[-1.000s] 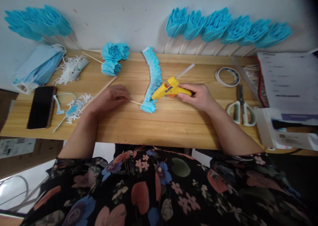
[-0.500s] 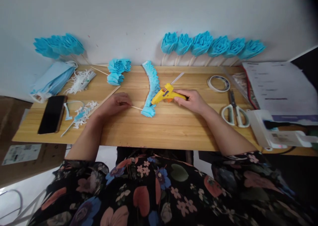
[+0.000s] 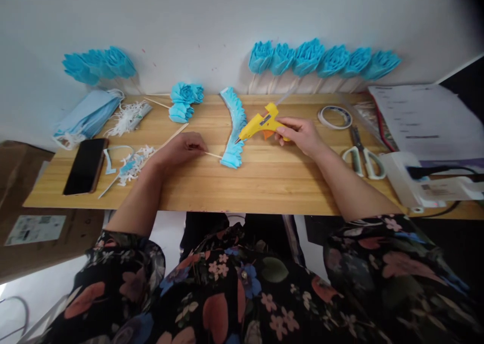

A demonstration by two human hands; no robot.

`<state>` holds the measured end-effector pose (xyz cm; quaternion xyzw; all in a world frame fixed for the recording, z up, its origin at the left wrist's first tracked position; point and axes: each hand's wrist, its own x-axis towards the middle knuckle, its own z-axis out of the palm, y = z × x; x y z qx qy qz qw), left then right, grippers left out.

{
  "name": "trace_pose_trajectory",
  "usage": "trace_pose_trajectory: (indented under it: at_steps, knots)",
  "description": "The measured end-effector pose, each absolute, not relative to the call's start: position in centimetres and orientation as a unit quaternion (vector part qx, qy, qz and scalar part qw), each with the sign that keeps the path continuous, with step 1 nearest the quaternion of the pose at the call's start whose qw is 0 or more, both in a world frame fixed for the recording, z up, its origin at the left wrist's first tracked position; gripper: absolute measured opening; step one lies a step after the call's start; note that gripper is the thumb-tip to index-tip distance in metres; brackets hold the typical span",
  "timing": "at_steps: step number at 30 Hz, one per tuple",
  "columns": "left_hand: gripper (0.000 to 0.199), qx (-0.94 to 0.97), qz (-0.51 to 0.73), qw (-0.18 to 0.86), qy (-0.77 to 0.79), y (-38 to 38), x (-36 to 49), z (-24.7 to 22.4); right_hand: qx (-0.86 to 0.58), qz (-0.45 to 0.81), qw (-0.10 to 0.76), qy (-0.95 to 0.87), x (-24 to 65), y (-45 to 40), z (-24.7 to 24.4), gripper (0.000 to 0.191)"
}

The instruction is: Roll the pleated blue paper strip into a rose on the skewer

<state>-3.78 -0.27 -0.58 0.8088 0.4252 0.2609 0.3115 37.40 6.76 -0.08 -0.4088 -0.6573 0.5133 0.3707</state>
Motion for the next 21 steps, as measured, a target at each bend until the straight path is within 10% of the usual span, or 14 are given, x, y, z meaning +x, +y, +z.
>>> trace_pose_trajectory:
  at_steps: [21]
  knots:
    - [0.031,0.799,0.265,0.326,0.43,1.1,-3.7,-1.3,-0.391,0.502,0.338,-0.693,35.6,6.6,-0.5,0.042]
